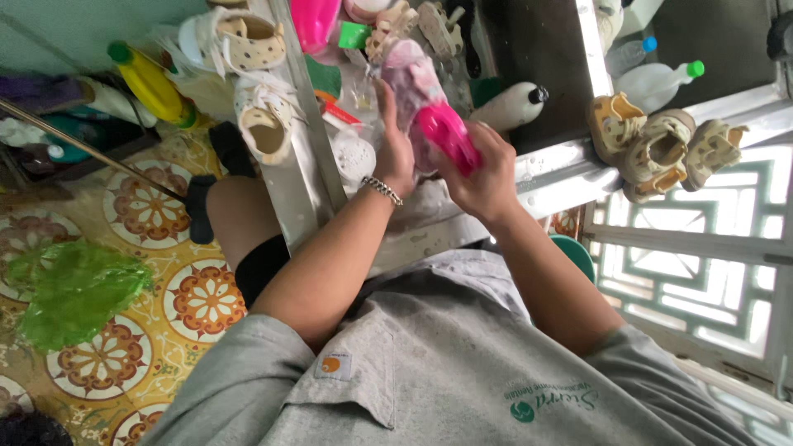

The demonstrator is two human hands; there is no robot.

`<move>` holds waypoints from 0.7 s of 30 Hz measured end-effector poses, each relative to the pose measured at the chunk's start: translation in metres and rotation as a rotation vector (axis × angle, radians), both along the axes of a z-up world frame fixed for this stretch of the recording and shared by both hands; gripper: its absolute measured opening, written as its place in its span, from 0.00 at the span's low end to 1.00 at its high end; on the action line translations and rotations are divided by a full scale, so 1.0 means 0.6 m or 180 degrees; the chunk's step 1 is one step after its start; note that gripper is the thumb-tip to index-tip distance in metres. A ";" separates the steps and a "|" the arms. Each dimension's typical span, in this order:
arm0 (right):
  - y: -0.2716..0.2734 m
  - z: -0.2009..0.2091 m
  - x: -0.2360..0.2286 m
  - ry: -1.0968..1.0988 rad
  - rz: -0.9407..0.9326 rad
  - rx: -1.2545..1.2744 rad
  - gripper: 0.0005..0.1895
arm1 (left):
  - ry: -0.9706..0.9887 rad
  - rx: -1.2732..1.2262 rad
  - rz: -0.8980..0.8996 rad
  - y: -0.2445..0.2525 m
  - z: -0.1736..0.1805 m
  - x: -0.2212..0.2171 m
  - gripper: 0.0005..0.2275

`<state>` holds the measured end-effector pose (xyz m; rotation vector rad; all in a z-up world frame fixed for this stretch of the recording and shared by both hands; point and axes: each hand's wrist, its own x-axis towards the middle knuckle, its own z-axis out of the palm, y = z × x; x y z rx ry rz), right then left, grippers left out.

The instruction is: The person washes two shoes by scrubbing them with a pink brush and soapy water at a sink, then rinsing them under a faucet.

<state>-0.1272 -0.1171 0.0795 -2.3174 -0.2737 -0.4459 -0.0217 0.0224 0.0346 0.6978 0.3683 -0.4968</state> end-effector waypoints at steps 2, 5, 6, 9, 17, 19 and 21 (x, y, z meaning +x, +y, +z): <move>0.019 0.026 -0.010 -0.0001 -0.0178 -0.0112 0.19 | 0.0017 -0.0010 -0.0170 -0.002 -0.010 0.002 0.65; 0.025 0.019 -0.033 0.0387 0.0222 0.0361 0.21 | 0.0041 0.0601 0.0337 0.008 -0.040 0.018 0.62; 0.000 -0.005 -0.026 0.0257 0.0228 0.0236 0.17 | 0.0194 0.0132 0.0361 0.006 -0.036 0.017 0.57; -0.027 -0.019 0.001 0.0111 0.0152 -0.0042 0.08 | 0.0309 -0.0236 0.0201 -0.015 -0.030 0.005 0.57; -0.034 -0.022 -0.006 0.0055 0.0450 0.0112 0.07 | 0.0111 0.0072 0.0076 0.010 -0.014 -0.001 0.59; -0.032 -0.015 0.018 0.0071 0.0228 -0.0193 0.18 | 0.0035 0.0027 -0.0032 -0.008 -0.013 -0.004 0.68; 0.001 -0.011 -0.012 0.0031 0.0590 0.0165 0.09 | 0.0041 -0.0037 0.0157 0.002 -0.042 0.008 0.55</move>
